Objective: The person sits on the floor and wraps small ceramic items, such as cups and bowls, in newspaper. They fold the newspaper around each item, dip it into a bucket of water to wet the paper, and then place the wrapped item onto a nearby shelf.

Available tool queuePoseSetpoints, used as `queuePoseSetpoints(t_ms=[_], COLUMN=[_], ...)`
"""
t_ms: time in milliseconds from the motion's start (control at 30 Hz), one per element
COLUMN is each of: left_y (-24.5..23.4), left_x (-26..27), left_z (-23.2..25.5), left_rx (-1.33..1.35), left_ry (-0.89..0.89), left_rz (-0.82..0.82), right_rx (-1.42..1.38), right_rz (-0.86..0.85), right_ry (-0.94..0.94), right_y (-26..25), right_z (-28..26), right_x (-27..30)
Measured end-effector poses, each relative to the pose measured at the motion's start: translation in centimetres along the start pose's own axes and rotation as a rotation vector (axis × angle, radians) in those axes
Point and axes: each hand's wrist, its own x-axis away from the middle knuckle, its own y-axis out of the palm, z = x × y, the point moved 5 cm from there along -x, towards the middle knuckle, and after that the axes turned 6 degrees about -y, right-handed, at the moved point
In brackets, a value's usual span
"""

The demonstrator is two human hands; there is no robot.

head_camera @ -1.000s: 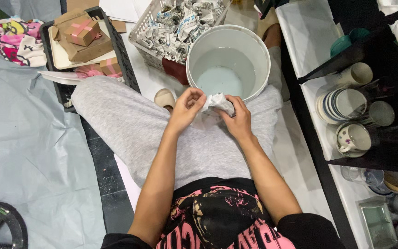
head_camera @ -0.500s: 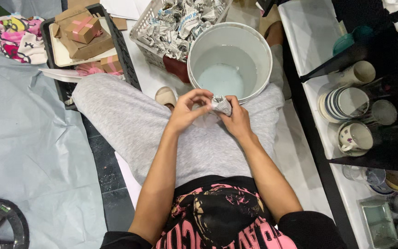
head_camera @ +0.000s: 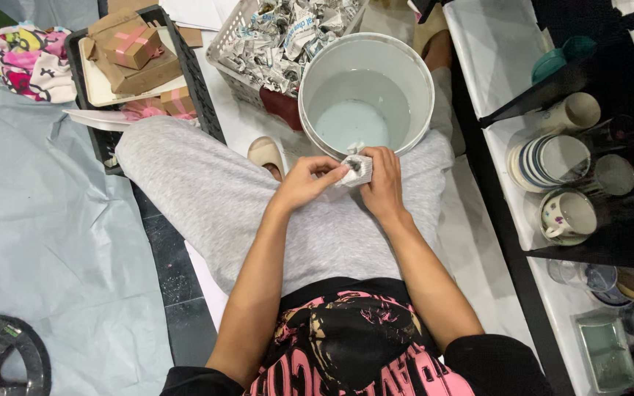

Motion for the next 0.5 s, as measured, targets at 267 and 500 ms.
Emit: queuePoseSetpoints(t_ms=[267, 500], left_y=[0.5, -0.3], left_x=[0.1, 0.7], left_z=[-0.2, 1.7], left_rx=[0.042, 0.143], left_ry=[-0.024, 0.301], left_rz=[-0.103, -0.013], right_rx=[0.085, 0.130], right_rz=[0.008, -0.022], right_ry=[-0.058, 0.080], right_y=[-0.6, -0.1], right_z=[-1.4, 0.4], right_x=[-0.6, 0.2])
